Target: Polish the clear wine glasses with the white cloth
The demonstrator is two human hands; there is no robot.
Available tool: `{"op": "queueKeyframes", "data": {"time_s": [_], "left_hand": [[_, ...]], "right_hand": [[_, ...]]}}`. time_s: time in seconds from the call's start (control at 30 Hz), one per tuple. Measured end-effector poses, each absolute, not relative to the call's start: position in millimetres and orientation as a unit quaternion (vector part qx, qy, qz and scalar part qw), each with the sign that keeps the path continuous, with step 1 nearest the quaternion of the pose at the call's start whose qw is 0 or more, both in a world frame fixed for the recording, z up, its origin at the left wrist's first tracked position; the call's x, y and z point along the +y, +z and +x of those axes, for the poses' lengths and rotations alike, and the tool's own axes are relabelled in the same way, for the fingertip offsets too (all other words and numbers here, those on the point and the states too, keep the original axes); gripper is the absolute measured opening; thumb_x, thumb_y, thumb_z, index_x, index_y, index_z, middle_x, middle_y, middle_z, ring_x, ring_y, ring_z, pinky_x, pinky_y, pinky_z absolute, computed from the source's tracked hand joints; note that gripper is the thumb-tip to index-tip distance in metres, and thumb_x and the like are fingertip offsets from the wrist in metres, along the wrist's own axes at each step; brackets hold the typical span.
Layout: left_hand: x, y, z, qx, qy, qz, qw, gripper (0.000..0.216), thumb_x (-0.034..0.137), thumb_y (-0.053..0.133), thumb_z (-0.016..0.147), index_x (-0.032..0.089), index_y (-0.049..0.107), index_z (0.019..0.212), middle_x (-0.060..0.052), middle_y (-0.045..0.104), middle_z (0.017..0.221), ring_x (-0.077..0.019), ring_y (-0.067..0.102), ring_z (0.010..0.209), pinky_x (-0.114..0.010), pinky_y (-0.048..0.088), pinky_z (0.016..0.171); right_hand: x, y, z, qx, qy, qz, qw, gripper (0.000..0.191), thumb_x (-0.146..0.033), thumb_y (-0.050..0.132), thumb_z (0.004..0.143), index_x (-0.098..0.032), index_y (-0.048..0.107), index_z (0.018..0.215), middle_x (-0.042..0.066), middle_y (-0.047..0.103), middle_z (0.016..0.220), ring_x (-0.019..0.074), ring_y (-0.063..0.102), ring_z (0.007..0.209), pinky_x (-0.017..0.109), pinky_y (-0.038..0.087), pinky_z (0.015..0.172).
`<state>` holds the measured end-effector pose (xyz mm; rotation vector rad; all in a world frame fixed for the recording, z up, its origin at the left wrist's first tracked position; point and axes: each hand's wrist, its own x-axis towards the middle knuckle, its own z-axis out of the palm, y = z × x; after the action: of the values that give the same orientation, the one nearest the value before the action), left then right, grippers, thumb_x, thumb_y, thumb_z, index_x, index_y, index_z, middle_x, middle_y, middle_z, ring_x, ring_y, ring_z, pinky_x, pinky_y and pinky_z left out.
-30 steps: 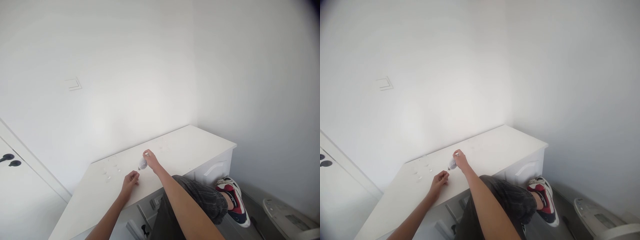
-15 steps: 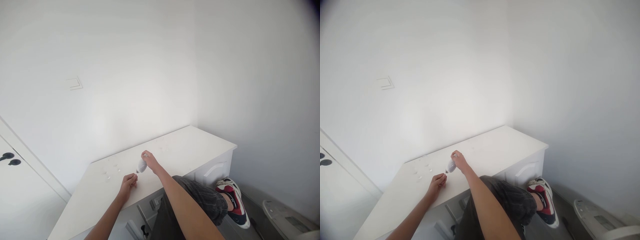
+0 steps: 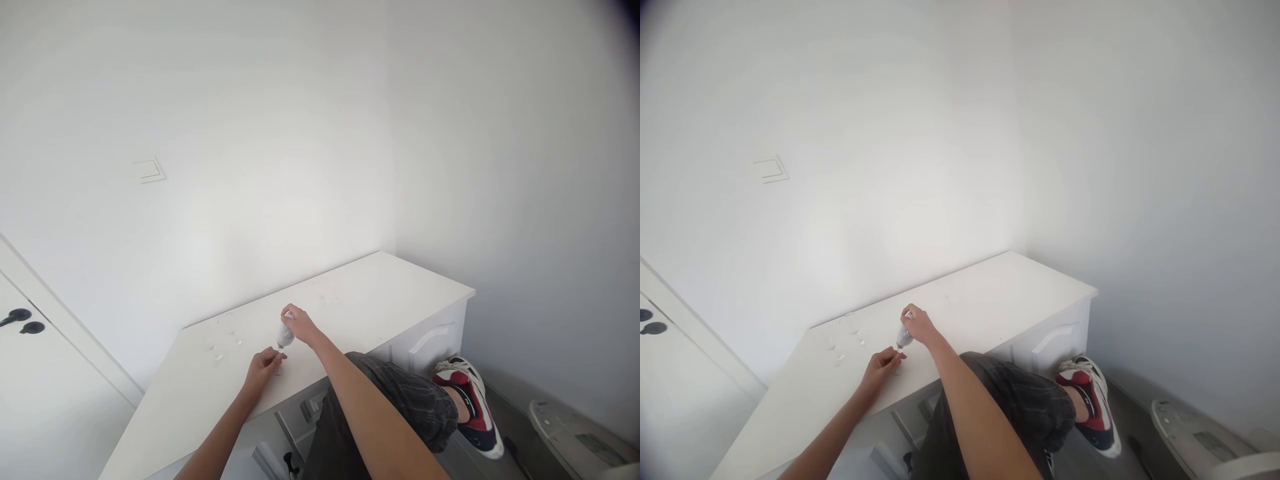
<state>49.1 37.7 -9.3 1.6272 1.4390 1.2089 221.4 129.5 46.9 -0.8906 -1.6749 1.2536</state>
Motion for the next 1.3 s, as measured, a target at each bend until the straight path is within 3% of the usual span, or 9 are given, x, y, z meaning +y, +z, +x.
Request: {"op": "queueKeyframes", "data": {"time_s": [0.33, 0.63, 0.9, 1.3], "left_hand": [[36, -6, 52, 0.525, 0.43, 0.613, 0.404, 0.04, 0.054, 0.063, 0.083, 0.016, 0.072, 0.074, 0.001, 0.054, 0.057, -0.0148, 0.045, 0.058, -0.026, 0.031, 0.06], [33, -6, 45, 0.499, 0.483, 0.564, 0.446, 0.043, 0.054, 0.062, 0.085, 0.015, 0.065, 0.066, -0.001, 0.055, 0.059, -0.0138, 0.043, 0.057, -0.027, 0.029, 0.058], [34, -11, 44, 0.485, 0.501, 0.55, 0.459, 0.039, 0.052, 0.065, 0.085, 0.013, 0.073, 0.081, 0.0, 0.053, 0.058, -0.0127, 0.041, 0.055, -0.026, 0.027, 0.056], [33, -7, 40, 0.425, 0.499, 0.527, 0.541, 0.039, 0.049, 0.062, 0.089, 0.012, 0.07, 0.079, 0.005, 0.037, 0.055, -0.0095, 0.033, 0.052, -0.026, 0.021, 0.054]], "right_hand": [[127, 50, 217, -0.652, 0.505, -0.364, 0.433, 0.005, -0.028, 0.051, 0.083, -0.023, 0.052, 0.084, -0.002, 0.053, 0.079, 0.0138, 0.047, 0.071, 0.025, 0.035, 0.064], [123, 57, 222, -0.61, 0.565, -0.244, 0.498, 0.016, -0.038, 0.051, 0.086, -0.023, 0.054, 0.092, -0.003, 0.05, 0.079, 0.0127, 0.046, 0.07, 0.023, 0.036, 0.064], [123, 47, 227, -0.762, 0.438, -0.278, 0.387, 0.031, -0.04, 0.066, 0.08, -0.027, 0.065, 0.108, -0.004, 0.054, 0.069, 0.0122, 0.047, 0.062, 0.022, 0.036, 0.058], [115, 67, 233, -0.721, 0.525, -0.188, 0.412, 0.031, -0.044, 0.053, 0.09, -0.024, 0.073, 0.104, 0.002, 0.064, 0.088, 0.0147, 0.052, 0.074, 0.025, 0.04, 0.067]]}}
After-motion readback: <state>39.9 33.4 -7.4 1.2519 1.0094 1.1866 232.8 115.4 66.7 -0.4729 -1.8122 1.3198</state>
